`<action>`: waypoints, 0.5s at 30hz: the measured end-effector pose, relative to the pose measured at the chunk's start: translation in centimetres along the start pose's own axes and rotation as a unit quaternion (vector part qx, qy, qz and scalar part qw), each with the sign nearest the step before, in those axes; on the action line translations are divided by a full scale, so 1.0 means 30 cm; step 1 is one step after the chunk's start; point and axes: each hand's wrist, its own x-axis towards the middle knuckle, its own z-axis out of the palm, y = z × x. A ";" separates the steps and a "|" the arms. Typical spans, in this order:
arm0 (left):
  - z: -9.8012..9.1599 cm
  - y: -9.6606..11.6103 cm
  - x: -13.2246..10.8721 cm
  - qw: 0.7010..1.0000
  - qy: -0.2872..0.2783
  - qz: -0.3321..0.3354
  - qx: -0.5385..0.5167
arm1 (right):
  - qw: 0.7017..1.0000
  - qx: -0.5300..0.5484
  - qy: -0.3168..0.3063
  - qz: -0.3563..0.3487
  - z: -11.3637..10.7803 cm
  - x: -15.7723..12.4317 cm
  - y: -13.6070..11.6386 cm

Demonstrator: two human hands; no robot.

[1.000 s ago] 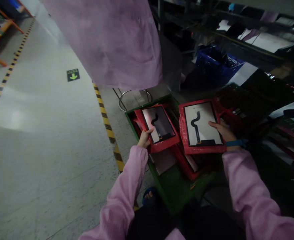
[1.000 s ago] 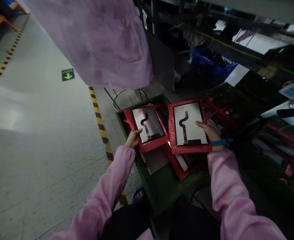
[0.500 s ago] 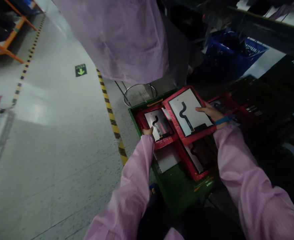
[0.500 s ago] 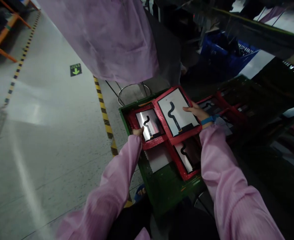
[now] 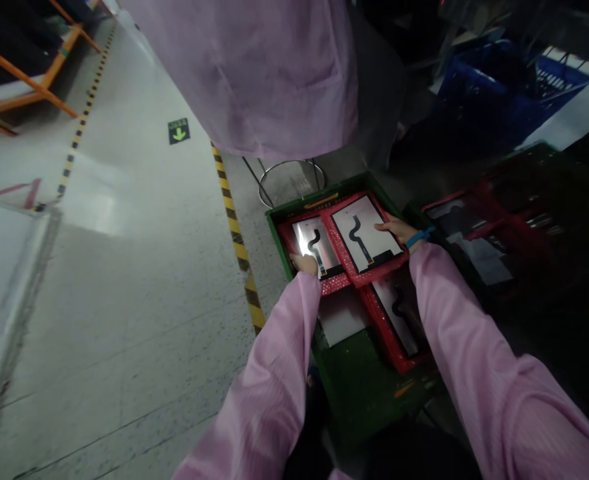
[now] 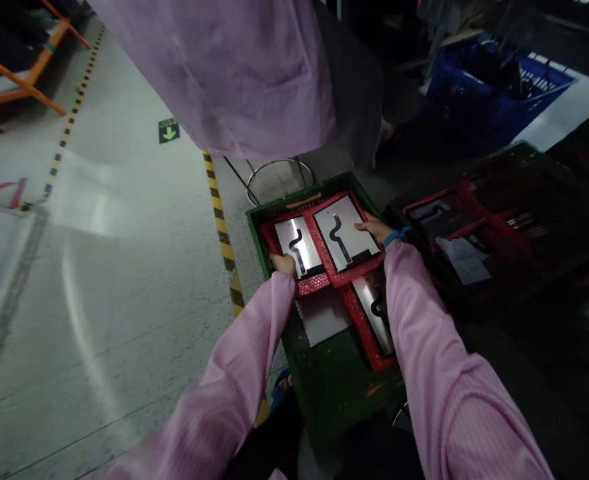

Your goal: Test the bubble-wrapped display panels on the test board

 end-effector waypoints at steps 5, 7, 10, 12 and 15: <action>-0.032 0.024 -0.102 0.992 -0.080 0.096 0.020 | 0.998 -0.055 0.012 -0.019 -0.017 0.009 -0.059; -0.033 0.014 -0.175 0.975 -0.166 0.145 0.015 | 0.995 -0.089 0.032 -0.023 -0.013 0.021 -0.077; -0.007 -0.028 -0.285 0.932 -0.307 0.190 0.007 | 0.985 -0.152 0.081 -0.025 0.010 0.042 -0.084; 0.025 -0.063 -0.335 0.910 -0.362 0.202 0.010 | 0.974 -0.192 0.120 -0.024 0.038 0.048 -0.076; 0.076 -0.103 -0.360 0.898 -0.389 0.204 0.026 | 0.960 -0.231 0.156 -0.025 0.092 0.026 -0.039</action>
